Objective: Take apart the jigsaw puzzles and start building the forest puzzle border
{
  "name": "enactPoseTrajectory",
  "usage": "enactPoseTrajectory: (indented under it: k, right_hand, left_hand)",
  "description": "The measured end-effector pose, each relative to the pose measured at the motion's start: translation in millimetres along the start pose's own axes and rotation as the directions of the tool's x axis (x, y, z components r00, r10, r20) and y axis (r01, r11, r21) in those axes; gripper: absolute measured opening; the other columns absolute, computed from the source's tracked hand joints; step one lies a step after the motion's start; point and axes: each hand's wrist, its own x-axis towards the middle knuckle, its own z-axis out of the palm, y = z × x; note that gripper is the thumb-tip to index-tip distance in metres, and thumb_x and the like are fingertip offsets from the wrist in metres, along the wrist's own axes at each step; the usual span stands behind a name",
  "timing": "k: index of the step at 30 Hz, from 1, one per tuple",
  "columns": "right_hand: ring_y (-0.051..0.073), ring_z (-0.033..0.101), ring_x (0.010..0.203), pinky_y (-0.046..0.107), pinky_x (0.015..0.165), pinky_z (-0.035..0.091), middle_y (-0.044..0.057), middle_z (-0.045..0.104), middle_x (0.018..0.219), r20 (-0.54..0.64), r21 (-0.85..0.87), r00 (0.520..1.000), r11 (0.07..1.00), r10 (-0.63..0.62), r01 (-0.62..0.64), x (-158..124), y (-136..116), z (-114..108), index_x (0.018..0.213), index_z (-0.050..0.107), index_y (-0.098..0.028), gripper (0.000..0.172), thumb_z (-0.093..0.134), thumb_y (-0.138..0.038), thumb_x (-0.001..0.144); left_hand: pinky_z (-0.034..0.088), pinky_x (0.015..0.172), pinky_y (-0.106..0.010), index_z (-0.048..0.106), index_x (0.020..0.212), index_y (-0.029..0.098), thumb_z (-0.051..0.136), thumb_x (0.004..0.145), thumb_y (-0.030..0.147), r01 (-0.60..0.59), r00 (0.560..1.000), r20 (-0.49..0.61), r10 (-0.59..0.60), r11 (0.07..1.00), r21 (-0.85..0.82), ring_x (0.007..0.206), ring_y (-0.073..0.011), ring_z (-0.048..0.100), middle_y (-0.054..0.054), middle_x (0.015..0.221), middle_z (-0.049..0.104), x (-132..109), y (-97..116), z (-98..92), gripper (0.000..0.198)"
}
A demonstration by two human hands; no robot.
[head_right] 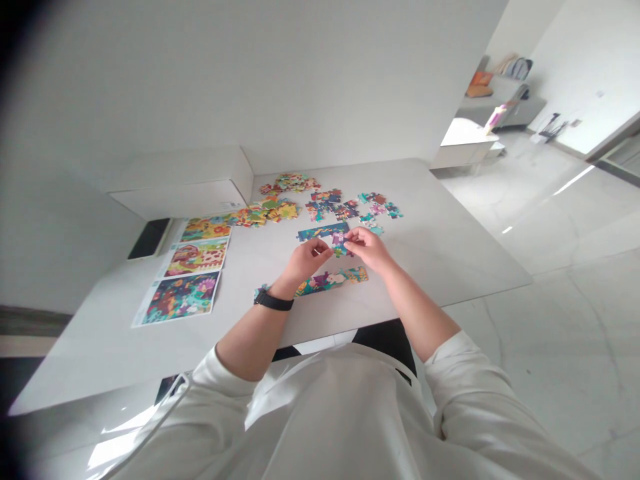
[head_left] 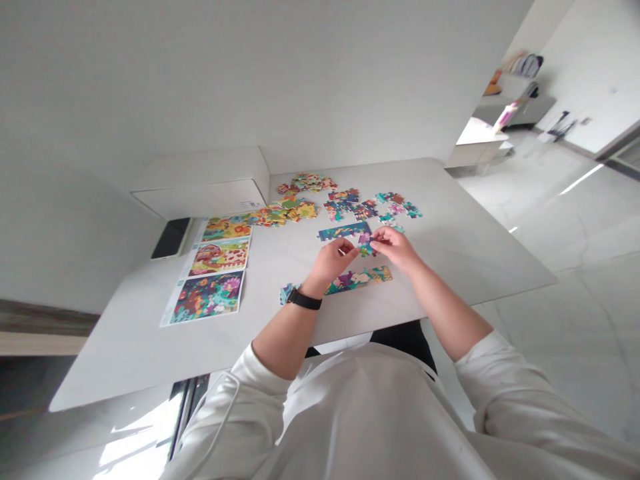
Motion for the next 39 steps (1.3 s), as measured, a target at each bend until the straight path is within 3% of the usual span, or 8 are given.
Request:
enactPoseTrajectory:
  k: [5, 11, 19, 25, 31, 39]
  right_hand:
    - [0.02, 0.069, 0.075, 0.035, 0.073, 0.057, 0.0, 0.07, 0.083, -0.019, -0.002, 1.0, 1.0, -0.005, 0.005, -7.3, -0.1, 2.7, 0.098, 0.063, -0.026, 0.048, 0.085, -0.062, 0.076]
    - [0.023, 0.07, 0.078, 0.038, 0.076, 0.057, 0.0, 0.069, 0.079, -0.033, -0.059, 0.999, 0.998, 0.016, -0.018, -7.4, -0.6, 1.1, 0.102, 0.063, -0.028, 0.052, 0.077, -0.072, 0.079]
    - [0.02, 0.066, 0.075, 0.033, 0.072, 0.052, -0.001, 0.068, 0.081, -0.01, -0.07, 1.0, 0.997, -0.016, 0.015, -4.6, 6.5, 0.9, 0.101, 0.063, -0.026, 0.051, 0.082, -0.065, 0.075]
    - [0.017, 0.062, 0.072, 0.031, 0.07, 0.05, -0.001, 0.066, 0.08, 0.064, -0.133, 0.998, 0.991, -0.014, 0.022, -5.6, 3.1, -19.8, 0.102, 0.07, -0.023, 0.041, 0.082, -0.054, 0.079]
    - [0.015, 0.057, 0.064, 0.03, 0.063, 0.045, -0.003, 0.064, 0.073, 0.096, -0.199, 0.99, 0.976, 0.105, -0.084, -8.9, 5.4, -46.4, 0.098, 0.07, -0.022, 0.04, 0.084, -0.051, 0.074]
    - [0.016, 0.061, 0.067, 0.031, 0.069, 0.048, -0.002, 0.067, 0.071, 0.144, -0.246, 0.985, 0.968, 0.092, -0.054, -8.9, 14.6, -42.8, 0.092, 0.073, -0.022, 0.035, 0.085, -0.048, 0.072]
  left_hand:
    - [0.046, 0.065, -0.026, 0.07, 0.083, 0.02, 0.064, 0.095, 0.046, -0.022, 0.996, 0.081, 0.023, 1.0, -0.017, 0.068, -0.015, 0.06, -0.002, 0.073, 0.071, 0.2, -2.6, 2.1, 0.03]
    - [0.042, 0.06, -0.026, 0.07, 0.086, 0.02, 0.062, 0.096, 0.05, 0.015, 0.998, 0.067, -0.011, 0.998, -0.061, 0.064, -0.0147, 0.058, -0.002, 0.072, 0.071, 2.4, -7.3, 4.3, 0.033]
    - [0.043, 0.062, -0.026, 0.073, 0.085, 0.019, 0.061, 0.096, 0.046, 0.015, 0.995, 0.102, -0.012, 1.0, -0.027, 0.063, -0.014, 0.057, -0.001, 0.073, 0.073, 0.4, -3.4, 7.4, 0.031]
    - [0.047, 0.068, -0.027, 0.076, 0.094, 0.019, 0.057, 0.099, 0.039, -0.101, 0.984, 0.153, 0.09, 0.993, 0.068, 0.066, -0.0147, 0.061, -0.002, 0.082, 0.077, -6.0, 2.6, 5.1, 0.027]
    - [0.051, 0.075, -0.031, 0.075, 0.103, 0.021, 0.073, 0.091, 0.045, -0.26, 0.946, 0.251, 0.203, 0.94, 0.22, 0.077, -0.019, 0.067, -0.005, 0.098, 0.078, -11.5, 4.8, 2.9, 0.027]
    - [0.053, 0.08, -0.033, 0.076, 0.111, 0.026, 0.081, 0.085, 0.046, -0.376, 0.891, 0.373, 0.259, 0.881, 0.286, 0.091, -0.0235, 0.07, -0.005, 0.107, 0.075, -14.9, 2.0, 2.4, 0.033]
